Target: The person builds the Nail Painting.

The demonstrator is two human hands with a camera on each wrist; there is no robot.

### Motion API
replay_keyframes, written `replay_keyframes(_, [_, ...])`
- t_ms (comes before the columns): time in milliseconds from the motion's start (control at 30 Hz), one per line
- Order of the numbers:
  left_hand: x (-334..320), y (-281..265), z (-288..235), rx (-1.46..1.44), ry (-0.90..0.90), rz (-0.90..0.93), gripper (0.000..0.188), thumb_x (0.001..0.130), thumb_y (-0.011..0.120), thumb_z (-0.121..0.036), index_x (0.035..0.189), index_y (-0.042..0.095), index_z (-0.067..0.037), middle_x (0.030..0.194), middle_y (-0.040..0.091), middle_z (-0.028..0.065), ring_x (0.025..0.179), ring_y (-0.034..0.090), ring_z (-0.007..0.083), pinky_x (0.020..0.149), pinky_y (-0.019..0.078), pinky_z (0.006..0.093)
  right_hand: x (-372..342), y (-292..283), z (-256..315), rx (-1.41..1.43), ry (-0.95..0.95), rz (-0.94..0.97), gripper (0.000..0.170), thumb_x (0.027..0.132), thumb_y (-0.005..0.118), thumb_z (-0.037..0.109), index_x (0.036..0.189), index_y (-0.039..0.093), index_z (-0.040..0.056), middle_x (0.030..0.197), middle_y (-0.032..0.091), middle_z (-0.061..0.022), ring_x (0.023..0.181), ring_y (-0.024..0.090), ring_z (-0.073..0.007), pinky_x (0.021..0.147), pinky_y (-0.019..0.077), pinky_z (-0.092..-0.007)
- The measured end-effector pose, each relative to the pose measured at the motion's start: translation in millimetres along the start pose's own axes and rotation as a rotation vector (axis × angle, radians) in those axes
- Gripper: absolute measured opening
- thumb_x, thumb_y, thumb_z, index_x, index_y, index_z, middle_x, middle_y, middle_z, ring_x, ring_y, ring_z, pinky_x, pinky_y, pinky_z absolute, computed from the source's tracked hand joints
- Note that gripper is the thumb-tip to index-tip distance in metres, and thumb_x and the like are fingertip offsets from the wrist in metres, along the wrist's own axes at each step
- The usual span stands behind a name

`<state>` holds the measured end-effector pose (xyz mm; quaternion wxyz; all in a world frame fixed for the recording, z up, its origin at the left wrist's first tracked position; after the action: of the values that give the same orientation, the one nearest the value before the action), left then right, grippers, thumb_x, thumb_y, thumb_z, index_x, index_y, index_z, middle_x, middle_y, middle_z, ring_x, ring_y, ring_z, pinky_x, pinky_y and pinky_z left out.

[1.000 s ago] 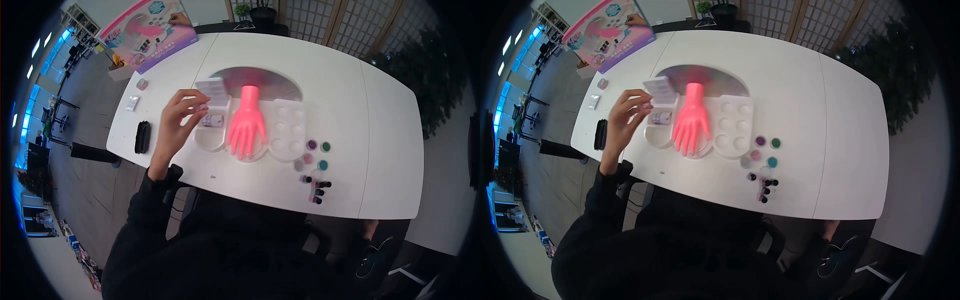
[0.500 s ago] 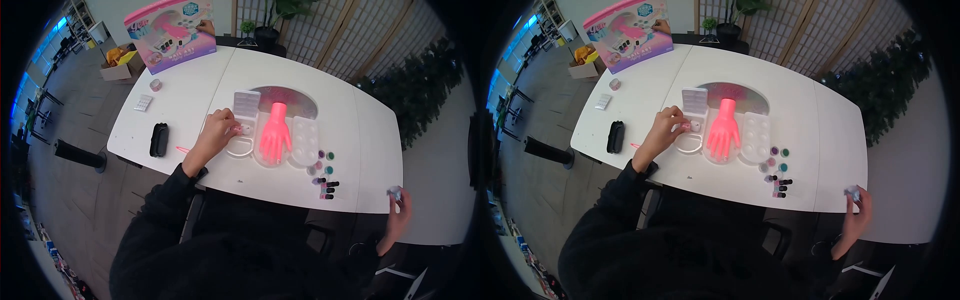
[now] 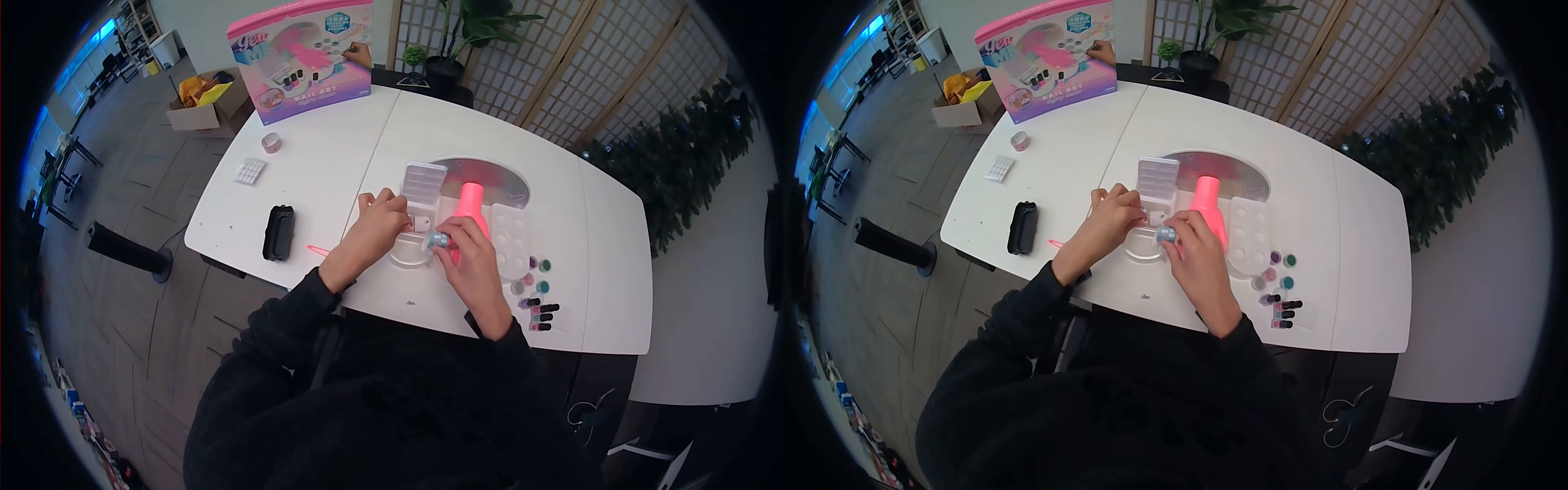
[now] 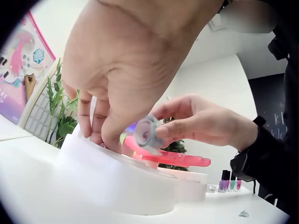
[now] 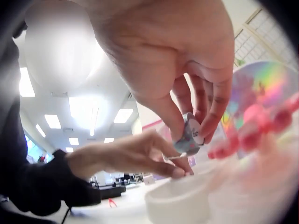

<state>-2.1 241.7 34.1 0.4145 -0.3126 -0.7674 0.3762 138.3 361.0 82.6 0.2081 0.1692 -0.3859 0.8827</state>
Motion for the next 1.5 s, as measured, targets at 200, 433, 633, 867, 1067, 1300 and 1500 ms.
replay_keyframes(200, [5,-6,3,0.019,0.031,-0.034,0.006,0.089,0.081,-0.014,0.090,0.082,-0.009,0.096,0.069,0.0002,0.111,0.059,0.0218,0.099,0.0350,0.0494,17,40,-28,-0.204,-0.017,-0.056,0.031,0.092,0.079,0.004,0.121,0.069,0.0006,0.112,0.068,-0.0137,0.090,0.074,-0.0323,0.076,0.0590,-0.0405])
replay_keyframes(433, [4,-23,-7,0.012,0.072,-0.051,0.021,0.086,0.085,-0.014,0.107,0.079,-0.012,0.109,0.066,0.0002,0.110,0.060,0.0204,0.097,0.0336,0.0467,20,38,-36,0.010,0.098,-0.041,0.034,0.092,0.077,0.000,0.123,0.065,-0.0008,0.112,0.067,-0.0155,0.096,0.072,-0.0367,0.079,0.0597,-0.0433])
replay_keyframes(633, [13,-24,-25,-0.410,0.030,0.019,0.041,0.087,0.084,-0.009,0.126,0.072,-0.008,0.111,0.066,0.0062,0.110,0.066,0.0246,0.094,0.0458,0.0417,22,28,-40,0.132,0.081,-0.107,0.040,0.093,0.077,-0.003,0.130,0.063,-0.0008,0.113,0.070,-0.0161,0.091,0.075,-0.0276,0.078,0.0619,-0.0358])
replay_keyframes(867, [19,-45,-34,-0.345,0.157,-0.208,0.040,0.085,0.084,0.000,0.124,0.074,-0.005,0.120,0.066,0.0134,0.097,0.072,0.0312,0.082,0.0603,0.0379,21,14,-37,0.303,0.136,-0.100,0.041,0.094,0.077,-0.005,0.132,0.063,-0.0011,0.118,0.074,-0.0147,0.094,0.074,-0.0196,0.083,0.0618,-0.0307])
replay_keyframes(1067, [17,-19,-19,-0.901,-0.170,0.036,0.032,0.098,0.075,0.004,0.129,0.070,0.002,0.129,0.067,0.0120,0.096,0.079,0.0207,0.080,0.0670,0.0276,20,11,-38,0.504,0.142,-0.173,0.031,0.097,0.075,-0.004,0.126,0.062,-0.0036,0.119,0.066,-0.0119,0.096,0.075,-0.0195,0.086,0.0617,-0.0316])
replay_keyframes(1300, [11,-10,-18,-1.112,-0.355,0.102,0.036,0.104,0.070,0.001,0.139,0.064,0.008,0.124,0.073,0.0163,0.099,0.080,0.0216,0.085,0.0671,0.0290,6,19,-48,0.736,0.228,-0.186,0.029,0.094,0.075,-0.011,0.119,0.063,-0.0037,0.118,0.064,-0.0109,0.096,0.076,-0.0182,0.084,0.0631,-0.0295])
replay_keyframes(1500, [9,-13,-19,-0.915,-0.364,0.224,0.039,0.106,0.072,-0.008,0.141,0.065,0.006,0.113,0.078,0.0116,0.095,0.078,0.0167,0.082,0.0642,0.0288,5,16,-49,0.657,0.291,-0.150,0.023,0.092,0.078,-0.009,0.112,0.067,-0.0034,0.113,0.067,-0.0107,0.095,0.075,-0.0169,0.080,0.0624,-0.0274])
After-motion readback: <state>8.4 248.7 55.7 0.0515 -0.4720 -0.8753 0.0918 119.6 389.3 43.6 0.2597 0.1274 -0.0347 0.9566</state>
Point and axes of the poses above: each hand's wrist, its own x-axis towards the middle knuckle, its own y-axis out of the palm, z = x × y, the point moved 6 cm from there along x, towards the middle knuckle
